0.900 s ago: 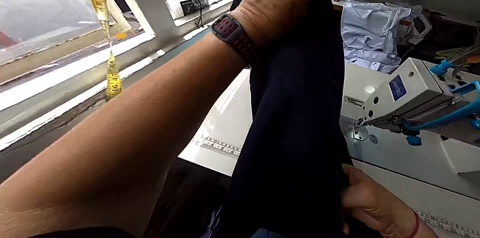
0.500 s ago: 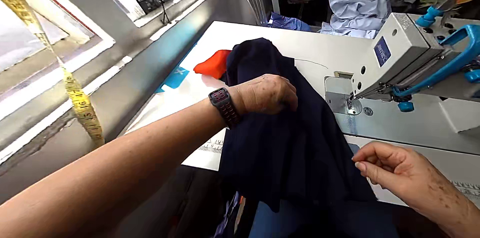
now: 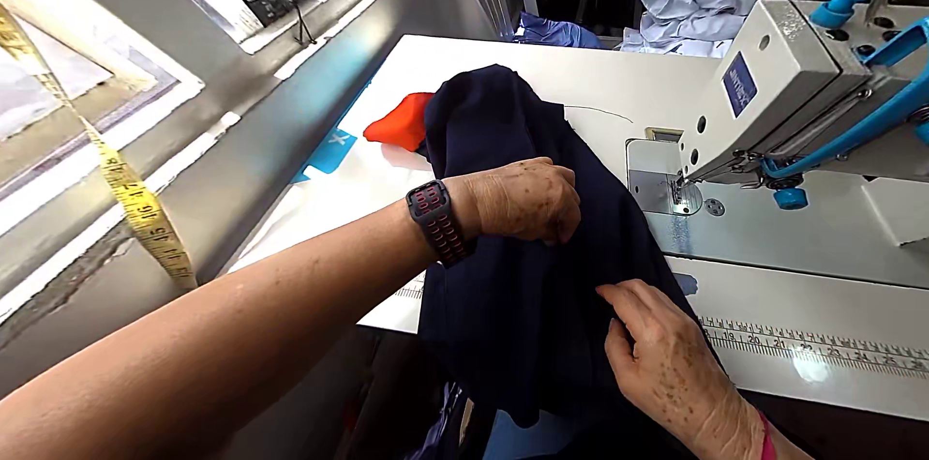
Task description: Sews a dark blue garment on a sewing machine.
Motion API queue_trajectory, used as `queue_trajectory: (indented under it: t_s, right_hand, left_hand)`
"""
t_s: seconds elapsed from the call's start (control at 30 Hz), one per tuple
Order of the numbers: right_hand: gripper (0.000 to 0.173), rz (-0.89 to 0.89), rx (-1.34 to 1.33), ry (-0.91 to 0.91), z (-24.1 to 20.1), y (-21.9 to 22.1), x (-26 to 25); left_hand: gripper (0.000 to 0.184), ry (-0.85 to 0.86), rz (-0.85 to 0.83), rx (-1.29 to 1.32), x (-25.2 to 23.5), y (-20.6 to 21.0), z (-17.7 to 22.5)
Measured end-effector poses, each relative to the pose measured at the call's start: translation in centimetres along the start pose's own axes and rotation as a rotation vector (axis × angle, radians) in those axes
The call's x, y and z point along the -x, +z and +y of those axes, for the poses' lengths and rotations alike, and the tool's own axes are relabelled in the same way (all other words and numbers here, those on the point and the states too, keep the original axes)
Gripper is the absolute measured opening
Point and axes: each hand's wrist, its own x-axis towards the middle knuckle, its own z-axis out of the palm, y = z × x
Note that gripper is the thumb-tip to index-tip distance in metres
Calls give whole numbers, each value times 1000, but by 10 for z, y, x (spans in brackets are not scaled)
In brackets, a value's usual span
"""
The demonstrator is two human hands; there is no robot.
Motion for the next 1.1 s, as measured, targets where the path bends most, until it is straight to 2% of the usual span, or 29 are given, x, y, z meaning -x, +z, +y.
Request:
queue_trajectory:
  t_s: [0.13, 0.23, 0.33, 0.47, 0.53, 0.67, 0.77, 0.8, 0.87, 0.93, 1.03, 1.1]
  right_hand:
    - [21, -118, -441, 181, 25, -22, -8]
    - [16, -185, -782, 334, 35, -46, -21]
    - [13, -191, -879, 430, 40, -61, -31]
    - [14, -204, -862, 474, 52, -67, -26]
    - [15, -188, -814, 439, 52, -62, -20]
    - [23, -25, -298, 124, 38, -23, -5]
    - [17, 28, -246, -25, 0, 22, -11]
    - [14, 1, -316, -39, -20, 35, -19]
    - [15, -183, -568, 20, -63, 51, -50]
    - [22, -363, -851, 180, -91, 44, -93]
    - [21, -334, -1175, 376, -100, 6, -123]
    - [19, -401, -1372, 553, -75, -21, -103]
  left_hand:
    - [6, 54, 107, 7, 10, -8, 1]
    - [7, 6, 142, 50, 15, -16, 5]
    - [9, -21, 148, 155, 17, -25, 9]
    - [14, 7, 145, 235, 21, -33, 8]
    - [16, -7, 169, 242, 26, -32, 4]
    - [26, -82, 280, 248, 50, -4, -9]
    - [22, -256, 295, 259, 90, 17, -26]
    - [18, -368, 258, 259, 106, 12, -30]
    - [13, -605, 175, 258, 130, -25, -35]
    - [17, -684, 137, 105, 134, -84, -35]
    - [13, -497, 60, -188, 93, -159, -26]
    - [25, -310, 69, -336, 38, -152, -24]
